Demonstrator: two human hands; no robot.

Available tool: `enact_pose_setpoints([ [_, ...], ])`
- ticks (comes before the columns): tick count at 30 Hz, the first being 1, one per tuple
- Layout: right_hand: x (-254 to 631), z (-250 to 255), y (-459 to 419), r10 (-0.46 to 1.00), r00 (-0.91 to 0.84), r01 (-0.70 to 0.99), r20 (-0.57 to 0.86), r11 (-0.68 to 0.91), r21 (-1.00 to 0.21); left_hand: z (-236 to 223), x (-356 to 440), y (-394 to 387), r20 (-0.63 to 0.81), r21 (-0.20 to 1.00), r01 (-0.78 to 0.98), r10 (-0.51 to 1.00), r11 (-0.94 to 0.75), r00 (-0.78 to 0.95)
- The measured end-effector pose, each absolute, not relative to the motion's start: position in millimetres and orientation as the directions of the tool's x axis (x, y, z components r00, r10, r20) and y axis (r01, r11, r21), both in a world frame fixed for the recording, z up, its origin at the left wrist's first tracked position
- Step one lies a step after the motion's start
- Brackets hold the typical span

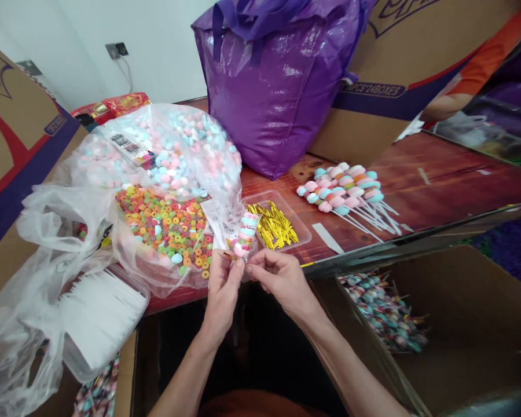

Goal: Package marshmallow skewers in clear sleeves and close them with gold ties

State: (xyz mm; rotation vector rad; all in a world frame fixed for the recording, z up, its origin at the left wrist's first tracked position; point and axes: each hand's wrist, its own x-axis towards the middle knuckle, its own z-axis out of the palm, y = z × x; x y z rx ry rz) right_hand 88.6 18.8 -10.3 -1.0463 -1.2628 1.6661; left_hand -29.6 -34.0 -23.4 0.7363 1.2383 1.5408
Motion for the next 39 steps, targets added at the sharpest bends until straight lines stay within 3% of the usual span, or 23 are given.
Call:
enact_pose_setpoints([
  [4, 83, -14, 13, 0.917, -0.350, -0.122, -0.190, -0.246, -0.962, -24, -29, -32, -0.081, 0.935, -0.352, 0.944, -0.039, -0.321],
  [8, 76, -22, 6, 0.912, -0.376, -0.188, -0.164, -0.249, -0.950, -14, -33, -33, -0.195, 0.869, -0.493, 0.944, 0.040, -0.267],
  [13, 86, -13, 0, 0.889, -0.458, -0.284, 0.007, -0.139, -0.949, 8, -45, -40, -0.396, 0.579, -0.738, 0.911, 0.347, 0.118],
  [16, 97, -4, 0, 0.849, -0.519, -0.163, 0.094, 0.009, -0.987, 12, -47, -44, -0.408, 0.478, -0.733, 0.861, 0.485, 0.304],
  [18, 100, -2, -1, 0.853, -0.506, -0.042, 0.132, 0.128, -0.991, 11, -43, -45, -0.409, 0.538, -0.703, 0.873, 0.465, 0.264],
  [21, 98, -4, -5, 0.898, -0.406, 0.094, 0.169, 0.225, -0.970, 6, -32, -46, -0.336, 0.767, -0.586, 0.942, 0.261, -0.020],
  [24, 95, -5, -8, 0.930, -0.340, 0.129, 0.139, 0.192, -0.973, 2, -23, -49, -0.157, 0.942, -0.327, 0.959, 0.073, -0.237],
  [27, 96, -2, -9, 0.932, -0.362, 0.066, 0.024, 0.051, -0.997, 2, -23, -52, -0.075, 0.988, -0.150, 0.948, 0.029, -0.310],
  [29, 98, 0, -10, 0.907, -0.416, 0.004, -0.073, -0.078, -0.997, 2, -26, -51, -0.131, 0.974, -0.218, 0.941, 0.064, -0.312],
  [31, 100, 1, -11, 0.887, -0.453, -0.008, -0.087, -0.102, -0.995, 2, -30, -46, -0.266, 0.893, -0.428, 0.932, 0.142, -0.246],
  [34, 102, -2, -12, 0.901, -0.394, 0.112, 0.180, 0.241, -0.964, 4, -36, -39, -0.434, 0.693, -0.675, 0.894, 0.255, -0.108],
  [37, 104, -7, -9, 0.738, -0.373, 0.264, 0.562, 0.665, -0.698, 7, -39, -37, -0.494, 0.609, -0.740, 0.867, 0.286, -0.072],
  [39, 105, -10, -6, 0.596, -0.399, 0.321, 0.696, 0.802, -0.503, 10, -37, -40, -0.514, 0.585, -0.754, 0.856, 0.298, -0.061],
])
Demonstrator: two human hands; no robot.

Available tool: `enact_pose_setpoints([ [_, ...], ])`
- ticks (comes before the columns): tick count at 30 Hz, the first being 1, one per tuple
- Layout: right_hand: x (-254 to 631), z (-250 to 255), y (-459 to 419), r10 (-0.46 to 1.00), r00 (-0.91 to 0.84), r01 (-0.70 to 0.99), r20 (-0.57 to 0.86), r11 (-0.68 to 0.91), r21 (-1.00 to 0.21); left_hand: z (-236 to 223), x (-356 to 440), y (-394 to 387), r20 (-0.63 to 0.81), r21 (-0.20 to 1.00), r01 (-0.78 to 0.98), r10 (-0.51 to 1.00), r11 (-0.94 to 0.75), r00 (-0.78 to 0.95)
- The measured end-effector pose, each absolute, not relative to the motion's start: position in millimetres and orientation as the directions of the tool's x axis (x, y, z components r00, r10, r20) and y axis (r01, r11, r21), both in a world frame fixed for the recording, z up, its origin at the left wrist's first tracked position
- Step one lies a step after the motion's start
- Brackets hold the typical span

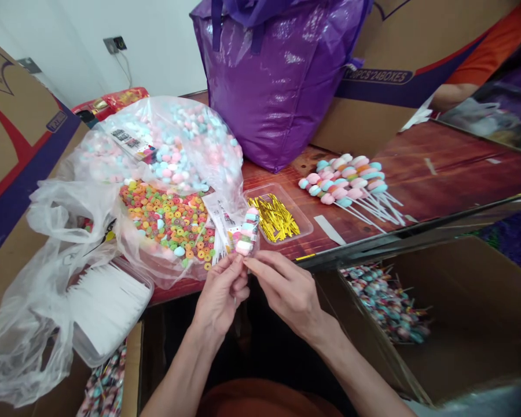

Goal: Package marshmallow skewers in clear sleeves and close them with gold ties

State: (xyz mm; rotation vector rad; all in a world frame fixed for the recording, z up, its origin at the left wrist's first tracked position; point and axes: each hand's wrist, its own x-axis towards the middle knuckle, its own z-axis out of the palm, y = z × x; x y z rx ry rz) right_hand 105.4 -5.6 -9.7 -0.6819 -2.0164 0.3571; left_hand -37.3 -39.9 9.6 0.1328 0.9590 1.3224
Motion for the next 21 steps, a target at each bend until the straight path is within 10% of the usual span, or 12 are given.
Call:
enact_pose_setpoints([
  [5, 101, -8, -4, 0.475, -0.367, 0.388, 0.800, 0.860, -0.332, 13, -26, -49, -0.514, 0.567, -0.759, 0.857, 0.321, -0.021],
  [14, 85, 9, -24, 0.861, -0.239, 0.165, 0.449, 0.491, -0.855, 20, -33, -49, -0.272, 0.768, -0.631, 0.947, 0.106, -0.172],
  [21, 83, 27, -29, 0.821, -0.214, 0.081, 0.530, 0.555, -0.828, 21, -43, -67, -0.159, 0.967, -0.239, 0.934, 0.083, -0.319],
])
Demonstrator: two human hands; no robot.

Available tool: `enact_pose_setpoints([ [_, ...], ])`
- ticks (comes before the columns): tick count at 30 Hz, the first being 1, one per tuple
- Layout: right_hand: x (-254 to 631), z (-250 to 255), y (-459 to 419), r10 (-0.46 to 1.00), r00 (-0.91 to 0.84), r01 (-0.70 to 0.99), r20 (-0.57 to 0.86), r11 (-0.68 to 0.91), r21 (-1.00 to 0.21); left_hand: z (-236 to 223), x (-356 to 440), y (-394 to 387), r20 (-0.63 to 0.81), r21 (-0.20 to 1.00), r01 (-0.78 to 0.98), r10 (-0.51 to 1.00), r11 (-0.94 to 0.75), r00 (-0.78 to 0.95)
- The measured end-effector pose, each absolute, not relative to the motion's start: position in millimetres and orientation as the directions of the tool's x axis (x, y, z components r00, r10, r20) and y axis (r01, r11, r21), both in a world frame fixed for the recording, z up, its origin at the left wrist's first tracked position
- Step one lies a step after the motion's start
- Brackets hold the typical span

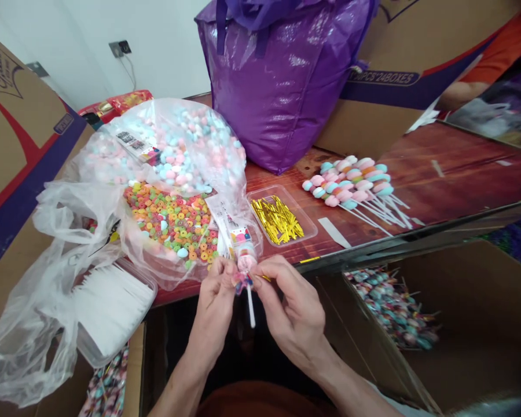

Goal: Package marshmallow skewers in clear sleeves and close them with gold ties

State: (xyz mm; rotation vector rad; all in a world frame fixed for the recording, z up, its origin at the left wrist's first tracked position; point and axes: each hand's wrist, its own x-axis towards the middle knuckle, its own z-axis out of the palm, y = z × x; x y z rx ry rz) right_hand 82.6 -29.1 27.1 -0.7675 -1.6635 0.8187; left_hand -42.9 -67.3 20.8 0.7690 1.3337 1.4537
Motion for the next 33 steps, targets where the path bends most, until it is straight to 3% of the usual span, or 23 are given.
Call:
enact_pose_setpoints([
  [2, 84, 24, -31, 0.857, -0.185, 0.061, 0.481, 0.498, -0.865, 17, -42, -68, -0.159, 0.976, -0.185, 0.951, 0.112, -0.264],
  [6, 95, 12, -39, 0.962, -0.234, -0.005, 0.142, 0.145, -0.989, 14, -35, -62, -0.106, 0.993, -0.077, 0.968, 0.091, -0.225],
  [10, 111, -8, -51, 0.974, -0.218, -0.059, -0.066, -0.081, -0.995, 8, -29, -44, 0.066, 0.984, 0.171, 0.985, -0.038, -0.162],
  [12, 127, -20, -51, 0.994, -0.035, -0.204, -0.104, -0.109, -0.973, 3, -32, -28, 0.147, 0.951, 0.286, 0.985, -0.115, -0.095],
  [16, 178, -43, -32, 0.888, 0.348, -0.580, -0.300, -0.048, -0.813, -10, -52, 13, 0.274, 0.765, 0.644, 0.910, -0.010, -0.311],
  [18, 202, -51, -21, 0.801, 0.439, -0.629, -0.408, -0.050, -0.776, -15, -62, 29, 0.236, 0.659, 0.746, 0.917, 0.092, -0.322],
  [20, 213, -56, -15, 0.772, 0.473, -0.610, -0.425, -0.061, -0.790, -17, -69, 39, 0.192, 0.586, 0.796, 0.930, 0.149, -0.314],
  [23, 201, -55, -18, 0.848, 0.442, -0.500, -0.294, -0.039, -0.865, -19, -76, 42, 0.196, 0.578, 0.800, 0.923, 0.163, -0.330],
  [27, 153, -41, -29, 0.965, 0.254, -0.228, -0.068, -0.009, -0.974, -18, -79, 28, 0.239, 0.775, 0.626, 0.881, 0.080, -0.408],
  [30, 113, -27, -30, 0.997, -0.022, -0.109, -0.069, -0.071, -0.992, -12, -76, 7, 0.241, 0.900, 0.436, 0.866, -0.029, -0.439],
  [33, 78, -18, -24, 0.975, -0.174, -0.218, -0.141, -0.177, -0.960, -6, -65, -17, 0.211, 0.953, 0.289, 0.881, -0.090, -0.423],
])
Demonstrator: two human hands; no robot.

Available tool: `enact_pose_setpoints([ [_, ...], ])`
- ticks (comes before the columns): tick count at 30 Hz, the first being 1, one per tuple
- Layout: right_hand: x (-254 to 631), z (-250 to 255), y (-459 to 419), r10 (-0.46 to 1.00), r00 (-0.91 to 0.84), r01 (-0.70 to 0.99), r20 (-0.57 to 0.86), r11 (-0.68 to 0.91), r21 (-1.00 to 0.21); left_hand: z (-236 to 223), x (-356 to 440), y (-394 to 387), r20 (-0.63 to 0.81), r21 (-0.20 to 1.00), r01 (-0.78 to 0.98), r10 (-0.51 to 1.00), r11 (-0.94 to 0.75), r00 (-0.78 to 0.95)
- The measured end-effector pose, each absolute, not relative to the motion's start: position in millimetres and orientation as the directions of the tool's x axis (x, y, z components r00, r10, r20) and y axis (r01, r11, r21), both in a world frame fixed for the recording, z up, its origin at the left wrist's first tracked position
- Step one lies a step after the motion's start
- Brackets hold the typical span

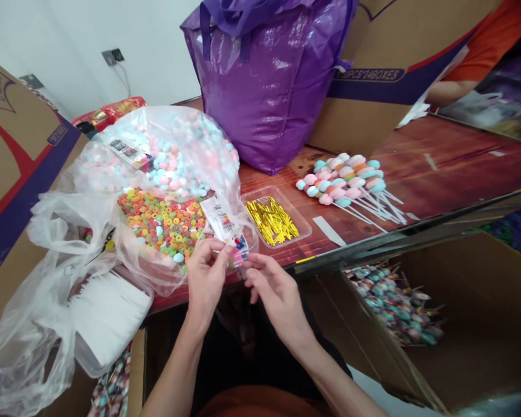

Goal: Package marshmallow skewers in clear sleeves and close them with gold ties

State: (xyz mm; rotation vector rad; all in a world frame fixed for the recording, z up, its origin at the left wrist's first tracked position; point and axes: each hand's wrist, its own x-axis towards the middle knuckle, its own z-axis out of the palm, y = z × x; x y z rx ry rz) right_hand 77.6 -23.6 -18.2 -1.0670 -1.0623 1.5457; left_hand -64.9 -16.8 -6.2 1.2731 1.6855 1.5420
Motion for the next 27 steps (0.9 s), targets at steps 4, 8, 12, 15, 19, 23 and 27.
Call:
enact_pose_setpoints([
  [4, 50, -16, -14, 0.979, -0.119, -0.398, -0.164, -0.198, -0.896, -7, -46, -42, 0.047, 0.999, 0.002, 0.857, -0.053, -0.513],
  [8, 55, -11, -14, 0.987, -0.123, -0.370, -0.108, -0.146, -0.917, -7, -36, -54, -0.319, 0.820, -0.564, 0.897, 0.100, -0.305],
  [12, 75, -4, -16, 0.978, -0.211, -0.232, 0.000, -0.050, -0.971, -1, -38, -47, -0.499, 0.476, -0.856, 0.864, 0.201, -0.074],
  [15, 86, -3, -15, 0.973, -0.226, -0.161, 0.051, 0.014, -0.987, 1, -40, -37, -0.500, 0.507, -0.854, 0.847, 0.116, -0.182],
  [19, 91, -8, -15, 0.979, -0.191, -0.098, 0.066, 0.047, -0.994, 1, -31, -33, -0.377, 0.692, -0.722, 0.856, 0.006, -0.354],
  [23, 93, -11, -18, 0.983, -0.155, -0.029, 0.099, 0.096, -0.995, -1, -20, -35, -0.300, 0.749, -0.659, 0.854, -0.065, -0.426],
  [27, 98, -12, -16, 0.978, -0.168, 0.028, 0.126, 0.133, -0.991, -3, -22, -34, -0.333, 0.732, -0.681, 0.853, -0.034, -0.401],
])
